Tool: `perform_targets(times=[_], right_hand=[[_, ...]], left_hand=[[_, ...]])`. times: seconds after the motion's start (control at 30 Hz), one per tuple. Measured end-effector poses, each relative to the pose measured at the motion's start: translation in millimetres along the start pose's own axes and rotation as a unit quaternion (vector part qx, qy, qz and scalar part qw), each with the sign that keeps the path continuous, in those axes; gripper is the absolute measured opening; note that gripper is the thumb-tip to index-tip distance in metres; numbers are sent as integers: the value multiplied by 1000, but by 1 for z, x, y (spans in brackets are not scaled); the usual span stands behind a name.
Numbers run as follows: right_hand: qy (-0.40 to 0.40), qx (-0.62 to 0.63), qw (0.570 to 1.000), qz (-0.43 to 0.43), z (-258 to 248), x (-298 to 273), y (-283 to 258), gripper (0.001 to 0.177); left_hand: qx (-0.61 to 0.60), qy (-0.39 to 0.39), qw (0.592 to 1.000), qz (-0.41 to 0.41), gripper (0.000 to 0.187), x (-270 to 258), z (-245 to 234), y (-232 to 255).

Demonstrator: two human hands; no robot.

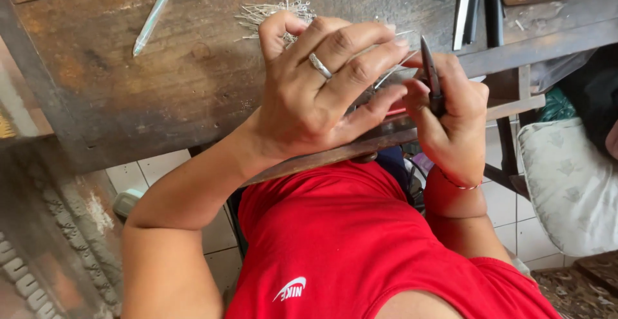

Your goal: Bending the ends of small silver pins into loops using pliers at a jewelry workbench

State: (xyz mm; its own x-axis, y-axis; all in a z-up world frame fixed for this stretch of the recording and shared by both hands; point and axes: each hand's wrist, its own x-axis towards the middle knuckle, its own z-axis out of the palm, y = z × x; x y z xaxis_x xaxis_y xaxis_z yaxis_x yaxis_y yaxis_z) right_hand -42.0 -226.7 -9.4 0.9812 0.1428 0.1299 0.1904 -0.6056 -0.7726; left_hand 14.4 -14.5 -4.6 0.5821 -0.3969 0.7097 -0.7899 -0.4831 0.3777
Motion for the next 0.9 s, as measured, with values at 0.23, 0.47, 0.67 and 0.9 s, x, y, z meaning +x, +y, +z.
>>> perform_targets(times=[0.23, 0.47, 0.67, 0.9], right_hand=[[-25, 6, 999, -23, 2, -1, -4, 19], [-10, 42, 998, -50, -2, 0, 5, 28], [-106, 178, 978, -4, -6, 0, 11, 20], [-208, 346, 909, 103, -4, 1, 19, 35]], left_hand=[[126, 13, 988, 89, 22, -4, -2, -3], [-49, 5, 997, -55, 8, -6, 4, 0], [-497, -28, 788, -363, 9, -1, 6, 15], [-605, -10, 672, -426, 11, -8, 14, 13]])
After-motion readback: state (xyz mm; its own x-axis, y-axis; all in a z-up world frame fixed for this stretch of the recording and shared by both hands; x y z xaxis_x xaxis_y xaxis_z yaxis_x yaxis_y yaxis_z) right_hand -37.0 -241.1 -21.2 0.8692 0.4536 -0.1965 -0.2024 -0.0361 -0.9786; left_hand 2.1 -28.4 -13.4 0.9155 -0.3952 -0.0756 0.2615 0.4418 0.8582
